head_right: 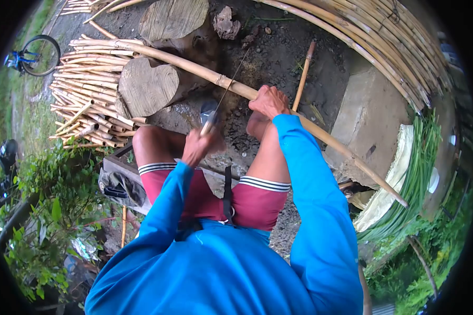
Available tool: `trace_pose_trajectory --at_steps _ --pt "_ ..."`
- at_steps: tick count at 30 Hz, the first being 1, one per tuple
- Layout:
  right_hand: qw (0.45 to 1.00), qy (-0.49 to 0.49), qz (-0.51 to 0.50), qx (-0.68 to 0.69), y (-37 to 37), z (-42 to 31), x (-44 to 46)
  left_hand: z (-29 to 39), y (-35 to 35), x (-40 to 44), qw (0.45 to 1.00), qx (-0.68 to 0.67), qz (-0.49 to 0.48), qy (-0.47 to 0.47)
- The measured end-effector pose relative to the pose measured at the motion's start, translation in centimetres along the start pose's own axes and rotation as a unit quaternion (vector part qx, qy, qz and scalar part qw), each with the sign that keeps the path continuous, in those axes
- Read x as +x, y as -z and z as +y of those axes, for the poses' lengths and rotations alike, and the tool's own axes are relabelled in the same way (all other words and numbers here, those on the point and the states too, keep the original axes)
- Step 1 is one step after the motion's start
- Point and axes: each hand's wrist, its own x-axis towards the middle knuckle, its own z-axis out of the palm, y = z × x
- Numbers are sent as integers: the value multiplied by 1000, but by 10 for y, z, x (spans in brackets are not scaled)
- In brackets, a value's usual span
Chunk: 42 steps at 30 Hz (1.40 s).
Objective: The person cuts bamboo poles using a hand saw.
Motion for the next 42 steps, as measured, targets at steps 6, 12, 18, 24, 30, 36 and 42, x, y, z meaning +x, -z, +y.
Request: trace_pose_trajectory --at_steps 6,12,18,24,30,36,42 --pt "1000 1 11 -9 -2 -1 0 26 13 -12 995 -62 -9 81" --pt "1000 13 25 -10 -11 9 9 -1 15 -36 995 -41 -17 86" --pt "1000 4 -1 -3 -5 1 6 -17 -13 31 972 172 -29 -156" --pt "1000 10 8 3 -1 -1 4 -10 22 -56 996 -58 -6 67" --pt "1000 14 2 -2 -7 -1 0 -3 -18 29 993 91 26 -72" --pt "1000 7 1 4 1 -1 0 -19 13 -27 997 -7 -15 73" --pt "1000 19 8 18 -5 2 4 22 -5 43 996 -29 -25 79"
